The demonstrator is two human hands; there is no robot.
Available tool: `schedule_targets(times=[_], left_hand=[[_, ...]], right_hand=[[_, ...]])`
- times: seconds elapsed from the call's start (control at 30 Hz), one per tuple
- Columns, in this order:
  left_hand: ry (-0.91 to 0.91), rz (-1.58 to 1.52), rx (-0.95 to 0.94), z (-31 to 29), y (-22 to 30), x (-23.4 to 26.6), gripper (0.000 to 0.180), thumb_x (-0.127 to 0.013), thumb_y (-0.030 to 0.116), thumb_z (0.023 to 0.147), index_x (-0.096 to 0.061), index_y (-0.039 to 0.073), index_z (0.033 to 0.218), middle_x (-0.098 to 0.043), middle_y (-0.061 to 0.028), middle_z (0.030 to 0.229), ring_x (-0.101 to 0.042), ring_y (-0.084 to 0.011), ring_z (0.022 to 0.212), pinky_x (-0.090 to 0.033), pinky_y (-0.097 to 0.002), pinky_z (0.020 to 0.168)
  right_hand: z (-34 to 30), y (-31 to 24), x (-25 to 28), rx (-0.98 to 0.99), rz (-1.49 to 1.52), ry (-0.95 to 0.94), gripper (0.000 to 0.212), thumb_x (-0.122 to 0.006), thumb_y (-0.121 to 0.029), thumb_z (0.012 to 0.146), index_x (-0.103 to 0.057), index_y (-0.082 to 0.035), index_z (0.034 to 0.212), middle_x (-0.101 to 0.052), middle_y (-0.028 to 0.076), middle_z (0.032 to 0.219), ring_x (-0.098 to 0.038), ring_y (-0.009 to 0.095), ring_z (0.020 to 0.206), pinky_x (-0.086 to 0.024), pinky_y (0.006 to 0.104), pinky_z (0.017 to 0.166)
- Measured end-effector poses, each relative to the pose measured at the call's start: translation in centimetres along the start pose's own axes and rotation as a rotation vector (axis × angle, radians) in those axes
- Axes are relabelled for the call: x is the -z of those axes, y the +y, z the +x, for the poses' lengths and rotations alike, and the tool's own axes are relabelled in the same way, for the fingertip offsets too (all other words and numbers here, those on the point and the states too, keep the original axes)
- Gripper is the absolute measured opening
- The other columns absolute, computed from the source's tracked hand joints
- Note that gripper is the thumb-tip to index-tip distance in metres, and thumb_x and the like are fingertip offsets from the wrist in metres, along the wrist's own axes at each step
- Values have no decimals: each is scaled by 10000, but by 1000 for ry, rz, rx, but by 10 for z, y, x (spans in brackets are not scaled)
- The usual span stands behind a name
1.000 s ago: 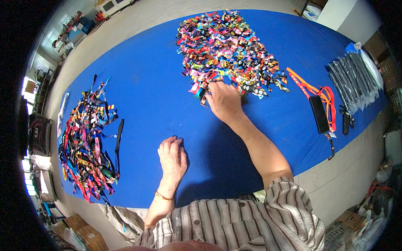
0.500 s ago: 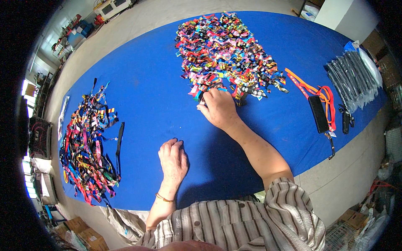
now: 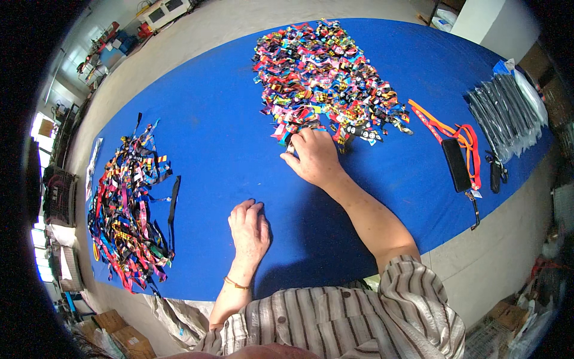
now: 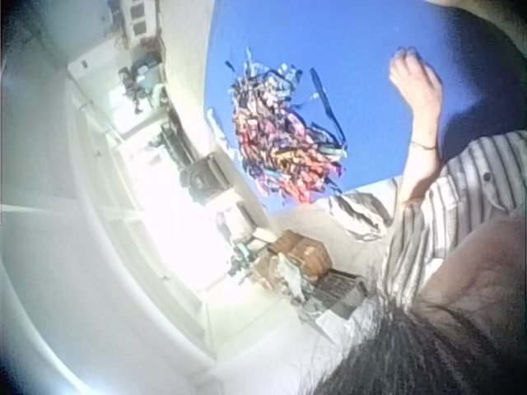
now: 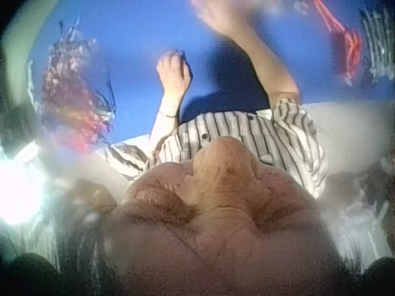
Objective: The person picks up patterned fabric straps from a pile, folds and bundles them individually by hand, and places the folded straps onto another pile on the table.
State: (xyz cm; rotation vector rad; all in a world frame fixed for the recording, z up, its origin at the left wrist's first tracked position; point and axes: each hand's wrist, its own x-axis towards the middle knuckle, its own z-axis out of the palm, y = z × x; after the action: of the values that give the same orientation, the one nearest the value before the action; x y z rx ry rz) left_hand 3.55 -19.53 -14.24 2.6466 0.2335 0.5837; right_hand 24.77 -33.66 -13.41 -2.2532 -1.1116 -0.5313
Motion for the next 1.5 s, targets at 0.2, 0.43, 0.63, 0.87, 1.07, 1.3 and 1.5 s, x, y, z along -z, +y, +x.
schedule_targets(times=[0.2, 0.43, 0.63, 0.87, 1.07, 1.3, 1.5], left_hand=[[61, 2, -29, -5, -8, -2, 326, -634, 47, 760, -613, 32, 1085, -590, -168, 1145, -550, -360, 1085, -414, -470, 930], [40, -67, -2, -3, -3, -1, 312, -631, 41, 774, -616, 20, 1085, -575, -161, 1161, -529, -345, 1119, -413, -453, 935], [31, -55, 18, -6, -4, 1, 309, -624, 34, 785, -616, 5, 1092, -562, -168, 1179, -518, -339, 1138, -413, -448, 938], [39, -85, 23, -6, -6, -4, 332, -622, 26, 779, -618, 1, 1110, -554, -171, 1195, -513, -339, 1141, -417, -442, 923], [52, -120, 11, -8, -8, -6, 356, -625, 23, 764, -615, -5, 1119, -554, -175, 1199, -511, -343, 1143, -418, -446, 941], [35, -146, 7, -10, -9, -3, 384, -644, 22, 740, -610, -8, 1121, -550, -176, 1209, -506, -346, 1157, -416, -454, 959], [49, -160, -7, -10, -9, -1, 342, -644, 30, 757, -607, -9, 1095, -558, -171, 1192, -509, -345, 1153, -419, -453, 959]], right_hand=[[8, -14, -1, 66, 37, 107, 258, -776, -269, 770, -590, -94, 798, -578, 94, 824, -583, 316, 782, -430, 442, 698], [1, -38, 2, 172, 89, -64, 189, -721, -176, 833, -563, -76, 808, -554, 105, 810, -566, 321, 785, -439, 430, 696], [-6, -53, -9, 179, 88, -180, 196, -714, -143, 827, -541, -53, 843, -532, 126, 835, -544, 336, 809, -443, 438, 711], [-3, -62, -9, 108, -5, -296, 164, -672, -119, 856, -537, -24, 861, -553, 158, 866, -554, 360, 844, -456, 455, 744], [-9, -67, -12, 96, -92, -290, 154, -635, -133, 885, -532, -20, 883, -551, 175, 878, -555, 368, 861, -459, 461, 757], [-14, -73, -16, 36, -127, -258, 154, -631, -153, 891, -546, -25, 906, -554, 165, 903, -558, 364, 887, -457, 463, 779], [-18, -76, -17, -19, -144, -239, 157, -624, -170, 896, -563, -34, 943, -558, 153, 948, -553, 355, 931, -446, 458, 814]])
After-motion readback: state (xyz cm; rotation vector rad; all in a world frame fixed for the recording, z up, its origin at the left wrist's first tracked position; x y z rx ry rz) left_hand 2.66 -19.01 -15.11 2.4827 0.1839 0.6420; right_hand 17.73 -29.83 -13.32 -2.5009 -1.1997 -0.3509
